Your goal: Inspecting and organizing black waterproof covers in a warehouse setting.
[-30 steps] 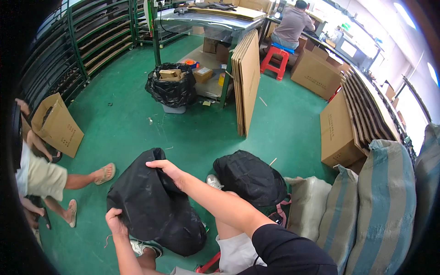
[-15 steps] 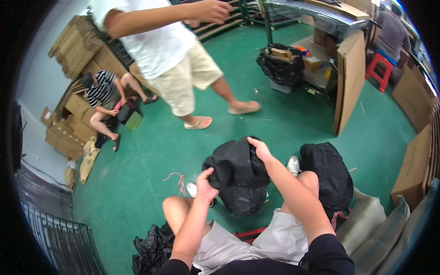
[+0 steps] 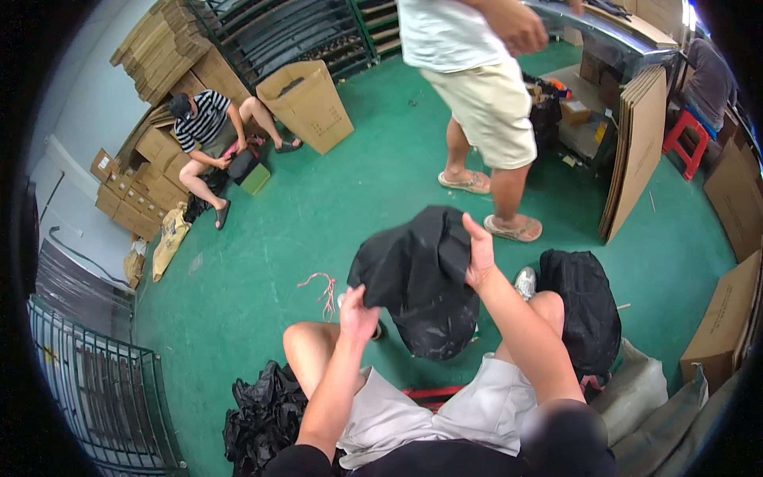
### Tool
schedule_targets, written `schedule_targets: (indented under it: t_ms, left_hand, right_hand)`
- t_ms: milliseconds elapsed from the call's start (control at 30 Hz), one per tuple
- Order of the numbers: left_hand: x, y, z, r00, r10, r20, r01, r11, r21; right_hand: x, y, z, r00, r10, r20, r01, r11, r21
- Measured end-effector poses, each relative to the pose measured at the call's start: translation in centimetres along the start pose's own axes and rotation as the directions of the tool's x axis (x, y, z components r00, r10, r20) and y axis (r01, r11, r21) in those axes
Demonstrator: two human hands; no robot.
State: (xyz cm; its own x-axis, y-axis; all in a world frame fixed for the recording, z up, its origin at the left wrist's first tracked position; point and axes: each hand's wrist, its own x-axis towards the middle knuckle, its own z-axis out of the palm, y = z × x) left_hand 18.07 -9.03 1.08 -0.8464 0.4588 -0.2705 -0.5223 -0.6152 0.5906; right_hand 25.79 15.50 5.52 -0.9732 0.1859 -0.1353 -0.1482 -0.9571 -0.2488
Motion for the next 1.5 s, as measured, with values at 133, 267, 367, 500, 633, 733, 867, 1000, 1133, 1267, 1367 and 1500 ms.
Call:
schedule_targets:
  t_ms: [133, 267, 367, 500, 633, 733, 867, 1000, 1133, 1267, 1367, 1500]
  left_hand:
    - [2.9, 1.3, 1.7, 0.993, -0.073, 0.088, 0.059, 0.987, 0.15]
    - [7.2, 1.1, 3.0, 0.999, -0.049, 0.005, 0.046, 0.959, 0.279]
    - [11.1, 1.2, 3.6, 0.995, -0.086, 0.057, 0.072, 0.975, 0.212]
    - [16.6, 1.0, 4.2, 0.991, -0.125, 0.05, 0.114, 0.977, 0.179]
    - [19.6, 0.8, 5.9, 0.966, -0.239, 0.097, 0.231, 0.969, 0.086]
    - [20.4, 1.3, 6.0, 0.983, -0.091, 0.158, 0.076, 0.992, 0.097]
    - [26.5, -4.5, -1.3, 0.973, -0.148, -0.179, 0.193, 0.944, 0.269]
    - [26.2, -10.3, -11.3, 0.875, -0.022, -0.483, 0.33, 0.758, 0.563]
    - [21.5, -12.1, -15.0, 0.793, 0.094, -0.603, 0.373, 0.707, 0.601]
    - [19.5, -9.9, -15.8, 0.825, 0.12, -0.552, 0.212, 0.84, 0.499]
    - [16.5, -11.3, -10.5, 0.824, -0.002, -0.567, 0.39, 0.727, 0.564]
    - [16.9, -8.4, -13.2, 0.945, -0.135, -0.298, 0.275, 0.821, 0.5]
  right_hand:
    - [1.2, -1.1, -0.4, 0.989, 0.135, -0.068, -0.143, 0.98, -0.135]
    - [3.1, -1.1, -2.3, 0.943, 0.177, -0.281, -0.254, 0.93, -0.265]
    - [5.0, -2.4, -3.6, 0.964, 0.006, -0.265, -0.077, 0.963, -0.257]
    - [7.5, -3.5, -2.1, 0.955, 0.105, -0.278, -0.162, 0.968, -0.191]
    - [11.2, -5.0, -3.4, 0.979, -0.094, -0.179, 0.049, 0.969, -0.242]
    - [12.9, -4.9, -3.2, 0.959, 0.041, -0.282, -0.13, 0.944, -0.302]
    - [16.4, -3.4, -16.0, 0.834, 0.09, -0.544, -0.355, 0.842, -0.405]
    - [14.6, 1.7, -22.3, 0.601, -0.185, -0.777, -0.349, 0.814, -0.464]
    - [11.4, 5.7, -25.5, 0.411, -0.481, -0.775, -0.441, 0.639, -0.63]
    - [10.7, 7.4, -25.4, 0.524, -0.515, -0.678, -0.372, 0.578, -0.726]
    - [8.2, 5.7, -26.8, 0.518, -0.542, -0.662, -0.374, 0.552, -0.745]
    - [9.8, 8.1, -20.7, 0.728, -0.628, -0.274, -0.116, 0.282, -0.952]
